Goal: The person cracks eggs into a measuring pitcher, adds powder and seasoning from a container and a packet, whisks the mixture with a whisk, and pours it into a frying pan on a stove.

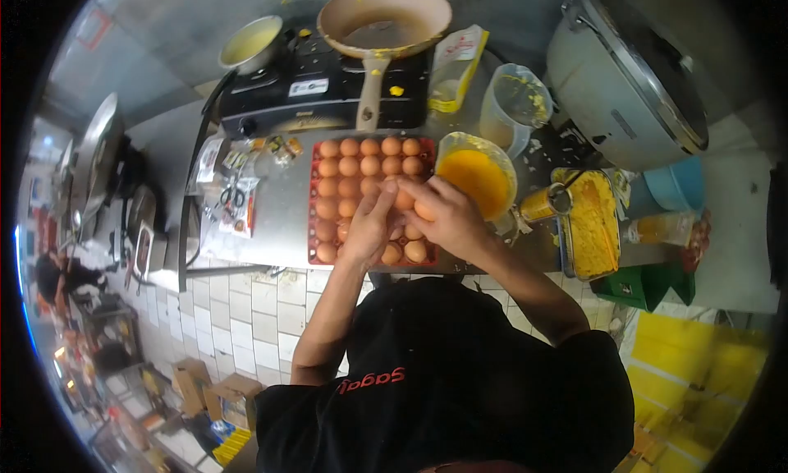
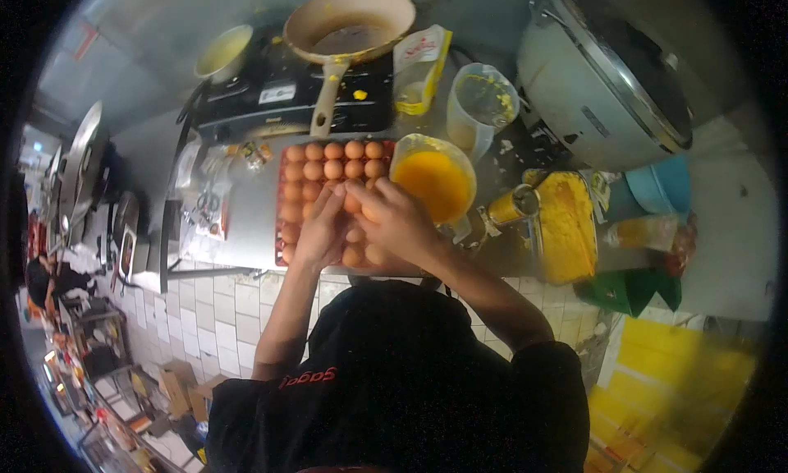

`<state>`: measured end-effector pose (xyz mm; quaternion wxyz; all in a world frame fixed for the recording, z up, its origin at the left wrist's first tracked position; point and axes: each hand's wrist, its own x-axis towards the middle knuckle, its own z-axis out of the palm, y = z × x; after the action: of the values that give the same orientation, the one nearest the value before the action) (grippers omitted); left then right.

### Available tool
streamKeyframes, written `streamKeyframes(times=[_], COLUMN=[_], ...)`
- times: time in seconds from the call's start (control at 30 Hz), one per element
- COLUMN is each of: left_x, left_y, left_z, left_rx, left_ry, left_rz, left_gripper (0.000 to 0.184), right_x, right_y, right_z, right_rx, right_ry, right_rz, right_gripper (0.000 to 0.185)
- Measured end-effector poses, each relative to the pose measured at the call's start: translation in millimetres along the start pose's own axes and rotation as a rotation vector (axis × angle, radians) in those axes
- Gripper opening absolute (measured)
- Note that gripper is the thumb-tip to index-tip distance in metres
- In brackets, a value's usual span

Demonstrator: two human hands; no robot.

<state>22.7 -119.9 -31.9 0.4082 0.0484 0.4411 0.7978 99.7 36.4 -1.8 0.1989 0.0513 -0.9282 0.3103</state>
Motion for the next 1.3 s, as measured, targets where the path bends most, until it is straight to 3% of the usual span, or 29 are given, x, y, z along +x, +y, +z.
streamKeyframes(times=[0.1,0.13,0.27,0.4,0.5,0.63,0.8,0.9,1.03,1.13,1.23,1.3], left_x=[21,31,58,67,76,75,73,68,68,75,83,82], left_y=[0,-3,-8,-19,-21,-25,-9,0,6,0,-7,-10], left_z=[45,45,83,106,95,98,85,90,87,81,75,76], left_rx=[-0.164,-0.142,-0.097,-0.041,-0.032,-0.055,-0.063,0.126,0.332,0.627,0.976,1.062], left_ry=[-0.055,-0.083,-0.113,-0.056,-0.125,-0.165,-0.174,-0.213,-0.283,-0.315,-0.315,-0.269], left_rz=[0.070,0.027,-0.027,-0.021,-0.080,-0.082,-0.170,-0.185,-0.188,0.063,0.615,0.639], left_gripper=[0.027,0.029,0.026,0.023,0.024,0.023,0.020,0.020,0.033,0.042,0.042,0.037], right_x=[-2,-5,-14,-17,-22,-21,-22,-16,-15,-20,-27,-31], right_y=[19,17,25,37,41,41,50,66,75,81,77,76], right_z=[-41,-62,-75,-63,-73,-65,-89,-98,-94,-80,-74,-70], right_rx=[0.354,0.336,0.077,-0.020,0.005,0.006,0.204,0.472,0.467,0.375,0.308,0.266], right_ry=[0.125,0.116,0.527,0.408,0.536,0.371,0.207,-0.065,-0.053,0.141,0.260,0.275], right_rz=[0.088,0.226,0.179,0.090,0.109,0.082,0.233,0.228,0.306,0.304,0.392,0.425], right_gripper=[0.043,0.040,0.039,0.040,0.040,0.038,0.039,0.041,0.035,0.035,0.036,0.037])
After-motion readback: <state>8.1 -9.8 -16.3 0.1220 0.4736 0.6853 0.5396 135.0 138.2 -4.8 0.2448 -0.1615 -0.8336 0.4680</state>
